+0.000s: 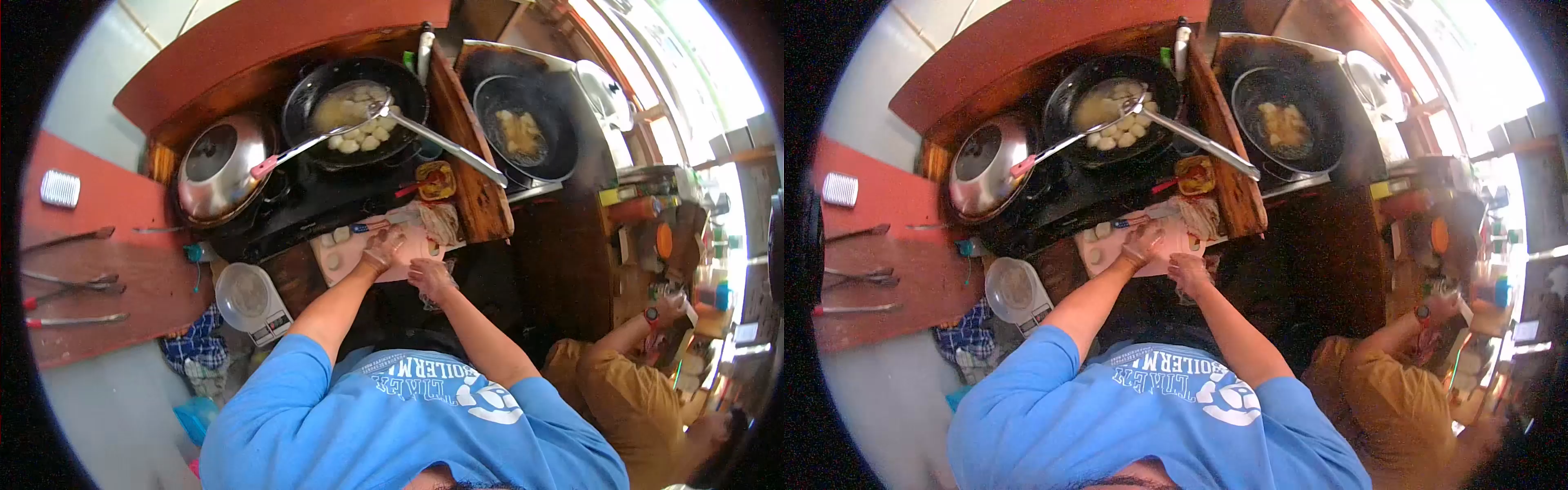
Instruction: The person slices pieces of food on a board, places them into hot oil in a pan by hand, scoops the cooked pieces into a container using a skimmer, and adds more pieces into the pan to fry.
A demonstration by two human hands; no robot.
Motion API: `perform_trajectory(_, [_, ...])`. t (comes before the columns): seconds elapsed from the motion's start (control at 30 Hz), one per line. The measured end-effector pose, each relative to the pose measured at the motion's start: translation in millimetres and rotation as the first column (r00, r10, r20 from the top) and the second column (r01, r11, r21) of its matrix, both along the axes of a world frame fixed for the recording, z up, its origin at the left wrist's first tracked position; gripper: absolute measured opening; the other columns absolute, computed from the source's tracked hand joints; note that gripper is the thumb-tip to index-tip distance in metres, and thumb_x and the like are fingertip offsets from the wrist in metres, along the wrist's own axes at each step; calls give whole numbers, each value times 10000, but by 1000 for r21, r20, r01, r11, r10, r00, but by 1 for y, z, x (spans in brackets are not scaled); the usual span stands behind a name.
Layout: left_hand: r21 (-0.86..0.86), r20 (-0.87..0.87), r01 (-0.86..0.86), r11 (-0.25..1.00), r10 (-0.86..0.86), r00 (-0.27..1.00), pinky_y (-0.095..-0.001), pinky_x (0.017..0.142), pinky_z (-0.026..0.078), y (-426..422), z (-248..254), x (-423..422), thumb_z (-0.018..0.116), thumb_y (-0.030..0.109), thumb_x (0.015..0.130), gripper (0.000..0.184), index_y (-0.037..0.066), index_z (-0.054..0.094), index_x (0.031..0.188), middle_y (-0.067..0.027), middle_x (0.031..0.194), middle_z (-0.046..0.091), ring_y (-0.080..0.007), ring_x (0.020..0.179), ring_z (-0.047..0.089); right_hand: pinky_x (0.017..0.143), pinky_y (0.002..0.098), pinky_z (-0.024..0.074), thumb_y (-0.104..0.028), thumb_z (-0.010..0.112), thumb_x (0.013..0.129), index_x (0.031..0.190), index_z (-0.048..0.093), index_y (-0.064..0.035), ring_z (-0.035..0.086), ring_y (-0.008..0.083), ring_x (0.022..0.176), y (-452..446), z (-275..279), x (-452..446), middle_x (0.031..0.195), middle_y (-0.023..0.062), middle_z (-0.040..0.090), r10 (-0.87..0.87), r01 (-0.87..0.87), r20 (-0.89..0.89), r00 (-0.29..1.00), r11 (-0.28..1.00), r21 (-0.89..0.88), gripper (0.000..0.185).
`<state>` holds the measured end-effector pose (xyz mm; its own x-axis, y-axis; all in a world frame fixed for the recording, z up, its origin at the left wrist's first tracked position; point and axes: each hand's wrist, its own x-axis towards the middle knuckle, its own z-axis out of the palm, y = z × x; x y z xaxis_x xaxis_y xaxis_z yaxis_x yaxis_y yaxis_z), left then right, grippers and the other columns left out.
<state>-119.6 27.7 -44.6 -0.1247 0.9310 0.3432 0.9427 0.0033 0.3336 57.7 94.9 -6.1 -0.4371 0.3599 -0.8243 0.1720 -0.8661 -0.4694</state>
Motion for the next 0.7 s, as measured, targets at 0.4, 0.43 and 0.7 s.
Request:
perform_trajectory(0.4, [67, 387, -313, 947, 264, 883, -421, 810, 540, 2, 125, 18, 733, 190, 762, 226, 55, 656, 926, -178, 1091, 622, -359, 956, 644, 921, 428, 483, -330, 607, 923, 1101, 564, -35, 577, 297, 977, 3, 94, -61, 1136, 122, 556, -296, 250, -224, 929, 945, -211, 347])
perform_trajectory(0.43, [72, 377, -307, 949, 259, 889, -421, 810, 540, 3, 134, 21, 733, 190, 762, 226, 55, 656, 926, -178, 1091, 622, -359, 956, 644, 921, 428, 483, -330, 607, 923, 1101, 564, -35, 577, 297, 977, 6, 78, -65, 1136, 122, 556, -300, 252, -235, 925, 944, -212, 347])
perform_trajectory(0.7, [121, 158, 1, 993, -20, 987, -430, 825, 521, 49, 306, 49, 610, 76, 805, 250, 13, 591, 1047, -196, 1037, 590, -372, 1013, 596, 910, 419, 487, -409, 468, 997, 974, 626, -154, 617, 240, 936, 42, 271, -34, 993, 53, 669, -331, 265, -472, 817, 943, -202, 301])
